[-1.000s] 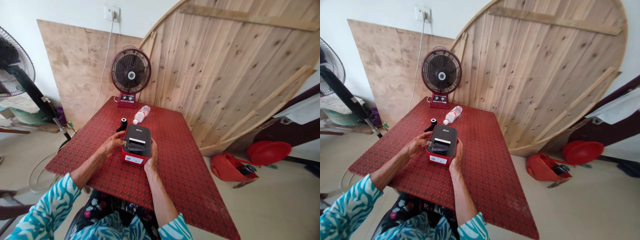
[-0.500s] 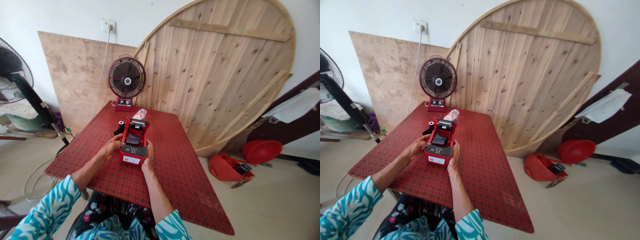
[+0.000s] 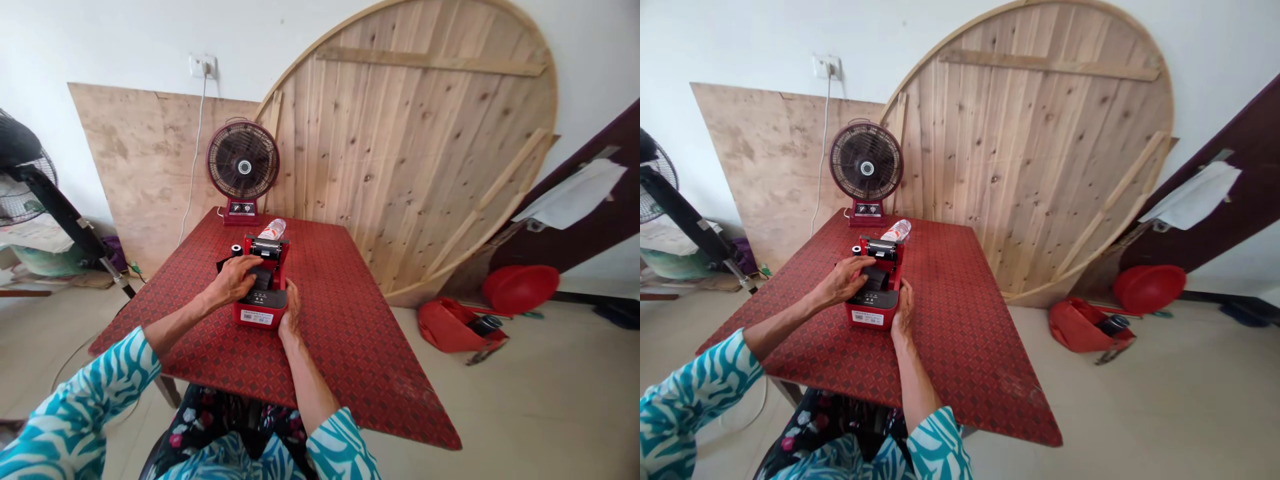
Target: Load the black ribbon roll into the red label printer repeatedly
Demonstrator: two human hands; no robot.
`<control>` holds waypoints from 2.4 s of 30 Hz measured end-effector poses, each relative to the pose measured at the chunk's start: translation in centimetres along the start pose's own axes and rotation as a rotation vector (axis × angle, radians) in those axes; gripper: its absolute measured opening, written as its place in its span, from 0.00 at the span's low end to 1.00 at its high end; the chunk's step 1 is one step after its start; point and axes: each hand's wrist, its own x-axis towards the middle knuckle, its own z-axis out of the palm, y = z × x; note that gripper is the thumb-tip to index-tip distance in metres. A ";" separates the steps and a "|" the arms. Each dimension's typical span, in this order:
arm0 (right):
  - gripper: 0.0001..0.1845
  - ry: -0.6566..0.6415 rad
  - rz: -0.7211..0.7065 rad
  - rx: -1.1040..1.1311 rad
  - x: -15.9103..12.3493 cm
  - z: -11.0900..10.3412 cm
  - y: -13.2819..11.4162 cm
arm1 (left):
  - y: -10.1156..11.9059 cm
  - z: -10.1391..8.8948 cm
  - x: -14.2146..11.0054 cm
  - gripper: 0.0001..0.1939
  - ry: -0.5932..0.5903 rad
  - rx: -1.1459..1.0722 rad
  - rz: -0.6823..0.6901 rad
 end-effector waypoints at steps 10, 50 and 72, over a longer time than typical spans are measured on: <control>0.26 0.016 -0.012 0.043 0.5 0.3 0.8 | -0.3 0.7 2.4 0.11 -0.181 0.166 -0.057; 0.19 0.004 0.013 0.067 0.6 1.0 -0.1 | -0.4 0.9 6.6 0.20 -0.579 0.644 0.015; 0.20 -0.017 -0.036 0.077 0.7 0.6 0.0 | -0.7 -8.5 4.2 0.28 0.053 -0.236 -0.204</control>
